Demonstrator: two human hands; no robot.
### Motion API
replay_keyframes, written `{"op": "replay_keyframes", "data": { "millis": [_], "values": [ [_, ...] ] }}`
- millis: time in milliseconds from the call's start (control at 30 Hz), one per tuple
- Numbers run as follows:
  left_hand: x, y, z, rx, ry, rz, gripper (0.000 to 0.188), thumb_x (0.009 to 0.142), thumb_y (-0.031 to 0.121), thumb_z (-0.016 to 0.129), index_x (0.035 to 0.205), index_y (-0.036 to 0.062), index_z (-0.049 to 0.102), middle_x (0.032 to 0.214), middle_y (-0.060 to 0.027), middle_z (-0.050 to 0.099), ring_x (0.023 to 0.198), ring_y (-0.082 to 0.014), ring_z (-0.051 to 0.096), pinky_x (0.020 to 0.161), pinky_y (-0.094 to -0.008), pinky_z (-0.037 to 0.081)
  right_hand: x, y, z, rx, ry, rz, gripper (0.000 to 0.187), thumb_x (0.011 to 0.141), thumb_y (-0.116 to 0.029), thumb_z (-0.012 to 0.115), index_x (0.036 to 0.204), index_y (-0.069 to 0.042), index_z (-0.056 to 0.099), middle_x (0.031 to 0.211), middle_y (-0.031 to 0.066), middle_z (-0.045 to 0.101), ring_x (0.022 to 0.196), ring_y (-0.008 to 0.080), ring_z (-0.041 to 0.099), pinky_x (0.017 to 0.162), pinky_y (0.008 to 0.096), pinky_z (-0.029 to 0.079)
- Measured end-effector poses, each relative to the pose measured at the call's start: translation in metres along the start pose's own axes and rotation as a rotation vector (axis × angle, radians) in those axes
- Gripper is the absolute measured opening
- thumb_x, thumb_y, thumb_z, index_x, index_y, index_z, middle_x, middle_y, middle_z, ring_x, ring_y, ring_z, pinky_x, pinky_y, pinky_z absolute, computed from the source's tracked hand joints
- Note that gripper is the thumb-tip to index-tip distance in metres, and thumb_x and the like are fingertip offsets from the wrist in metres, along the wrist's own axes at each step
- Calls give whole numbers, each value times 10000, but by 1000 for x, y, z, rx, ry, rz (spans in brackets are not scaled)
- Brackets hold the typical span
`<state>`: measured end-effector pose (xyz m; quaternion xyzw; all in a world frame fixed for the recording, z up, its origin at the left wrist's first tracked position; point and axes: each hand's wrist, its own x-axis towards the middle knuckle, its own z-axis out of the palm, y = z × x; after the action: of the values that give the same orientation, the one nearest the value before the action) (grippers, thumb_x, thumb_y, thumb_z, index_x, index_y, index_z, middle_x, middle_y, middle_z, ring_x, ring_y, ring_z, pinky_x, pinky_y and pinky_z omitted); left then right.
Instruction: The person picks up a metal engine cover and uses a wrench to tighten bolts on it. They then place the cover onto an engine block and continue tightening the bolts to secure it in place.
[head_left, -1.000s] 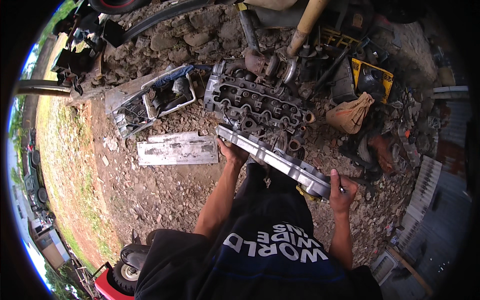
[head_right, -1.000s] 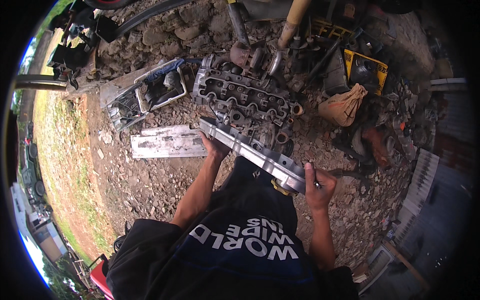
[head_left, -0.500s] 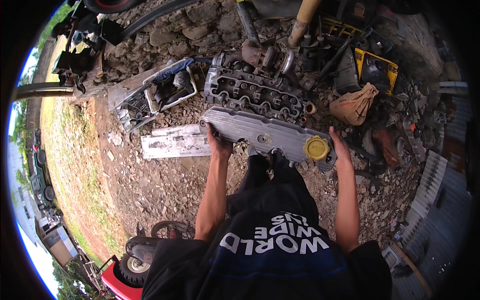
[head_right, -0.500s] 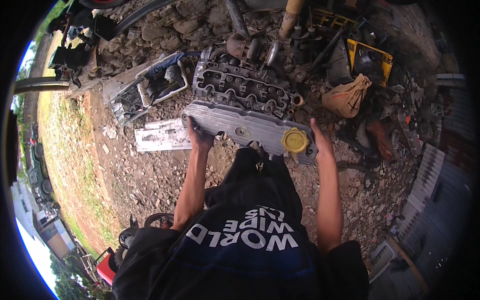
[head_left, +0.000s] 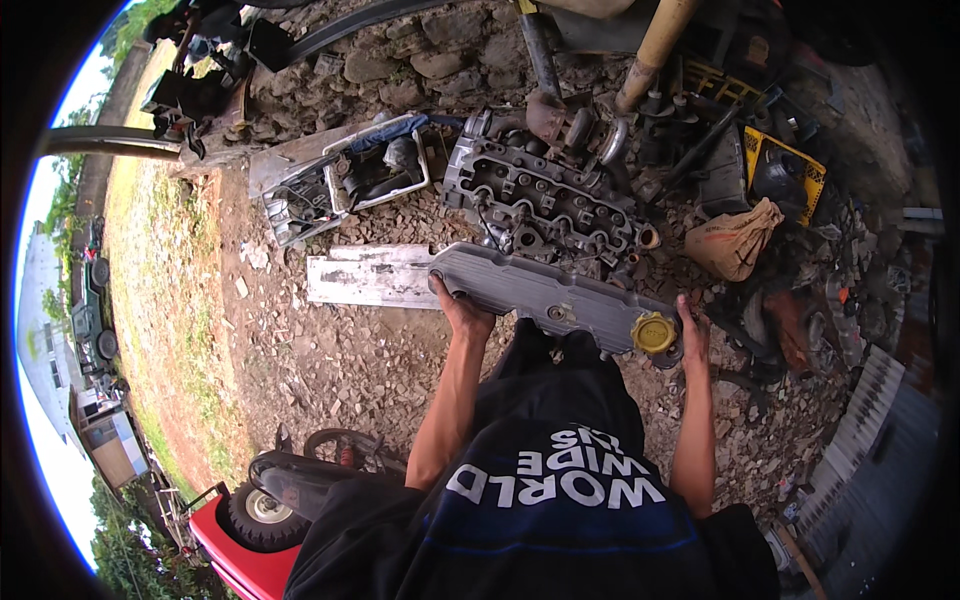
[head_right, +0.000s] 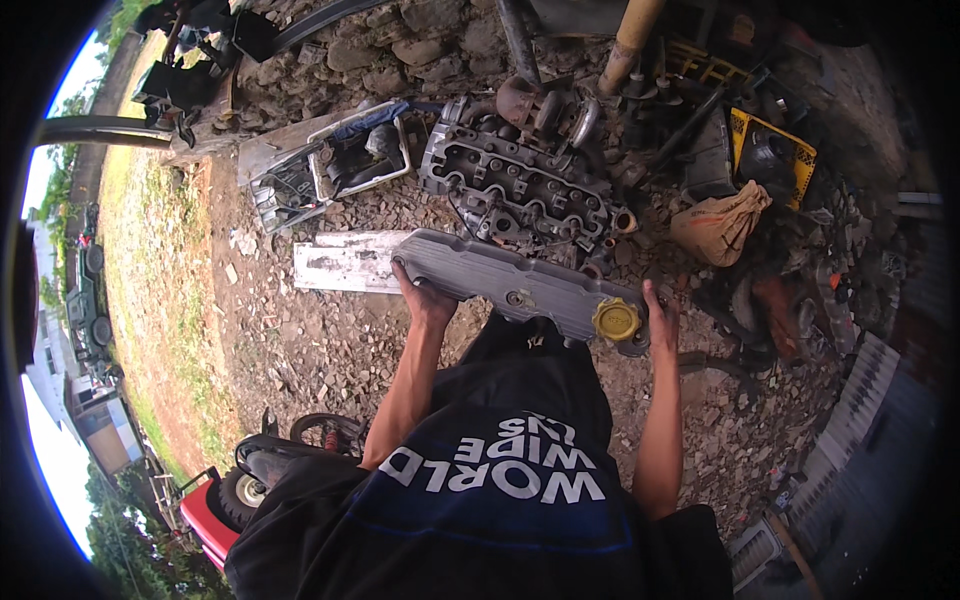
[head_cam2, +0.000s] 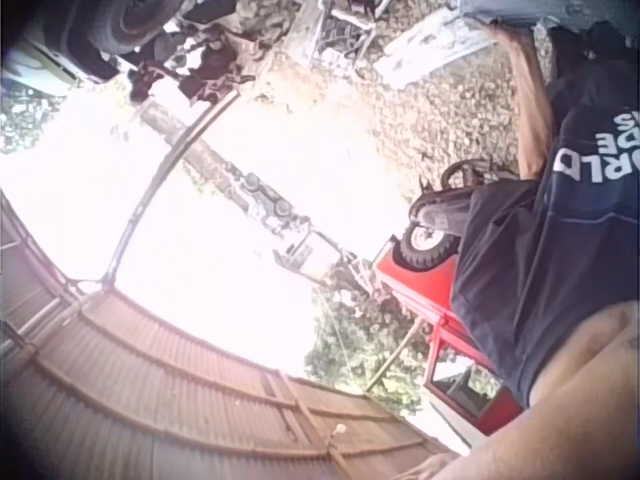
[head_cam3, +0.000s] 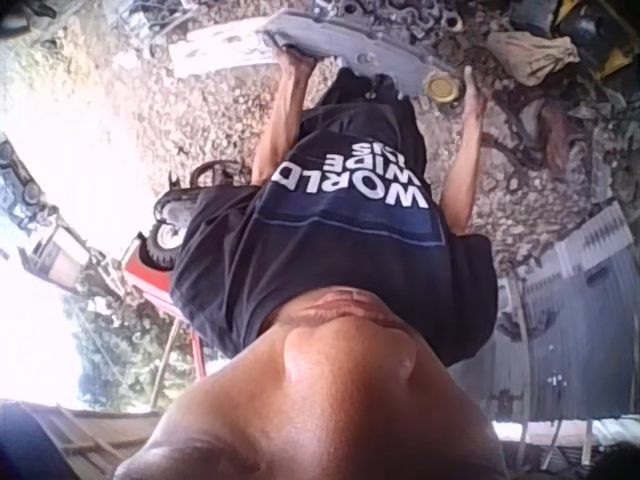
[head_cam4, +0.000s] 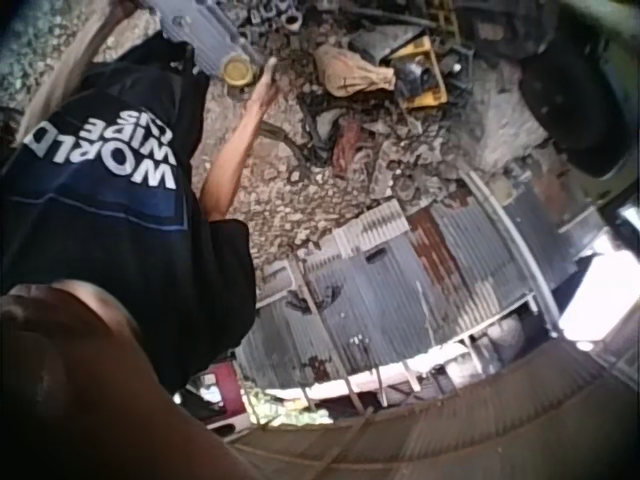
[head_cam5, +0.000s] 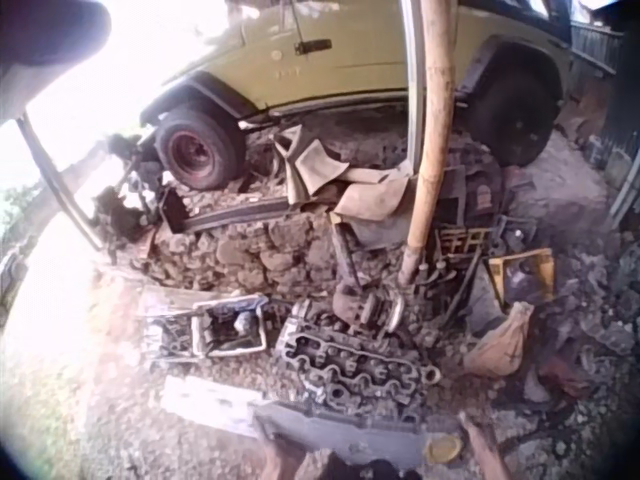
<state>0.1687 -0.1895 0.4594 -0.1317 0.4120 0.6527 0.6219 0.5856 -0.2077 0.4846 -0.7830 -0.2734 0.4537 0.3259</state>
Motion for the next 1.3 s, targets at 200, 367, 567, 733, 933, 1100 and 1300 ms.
{"op": "replay_keyframes", "data": {
  "millis": [200, 367, 567, 733, 933, 1100, 1300],
  "values": [
    [-5, 0, -7, -45, -16, 98, 1004, 783, 944, 314, 1410, 180, 486, 1381, -102, 527, 1236, -341, 514, 1072, -575, 398, -51, 5, 3, 64, 74, -76, 592, 883, -542, 714, 921, 49, 719, 856, 80, 684, 862, 198, 601, 847, 349, 455],
    [14, 15, -12, 26, -8, 205, 1006, 782, 955, 239, 1366, 181, 511, 1255, -90, 584, 1144, -320, 559, 1015, -563, 449, -49, 35, 11, 172, 121, -136, 552, 957, -513, 626, 783, 7, 685, 743, 33, 615, 768, 146, 529, 748, 326, 421],
    [29, 36, 12, 5, -1, 220, 948, 787, 948, 260, 1256, 177, 552, 1096, -75, 616, 967, -301, 612, 908, -550, 497, -39, 26, 38, 357, 305, -90, 624, 1005, -593, 490, 915, -10, 692, 762, 67, 673, 716, 167, 617, 655, 332, 453],
    [38, 51, 12, 45, -26, 220, 908, 830, 912, 281, 1345, 205, 526, 1219, -48, 583, 1121, -262, 560, 995, -508, 464, -21, 70, 18, 83, 225, -55, 605, 1006, -570, 503, 1076, -1, 698, 999, 116, 711, 919, 234, 653, 802, 371, 487],
    [62, 58, -10, 16, -45, 233, 933, 764, 968, 266, 1187, 197, 578, 999, -58, 614, 917, -277, 602, 847, -529, 502, -71, 86, 42, -69, -191, -247, 606, 1003, -573, 496, 1217, -28, 651, 1154, 146, 667, 1114, 275, 607, 992, 383, 438],
    [78, 48, 3, 46, 62, 279, 948, 731, 993, 261, 1187, 229, 586, 1039, -24, 608, 941, -250, 582, 843, -516, 490, -71, 73, 57, -53, -167, -423, 825, 901, -693, 567, 1375, -21, 499, 1257, 186, 608, 1183, 299, 598, 999, 409, 462],
    [122, 33, 12, 105, 72, 338, 943, 779, 962, 223, 1322, 254, 528, 1155, -31, 576, 1042, -266, 575, 916, -548, 489, -19, 58, 84, 137, -247, -376, 1061, 730, -627, 813, 1465, -38, 326, 1319, 214, 522, 1235, 363, 558, 958, 445, 497]
  ]
}}
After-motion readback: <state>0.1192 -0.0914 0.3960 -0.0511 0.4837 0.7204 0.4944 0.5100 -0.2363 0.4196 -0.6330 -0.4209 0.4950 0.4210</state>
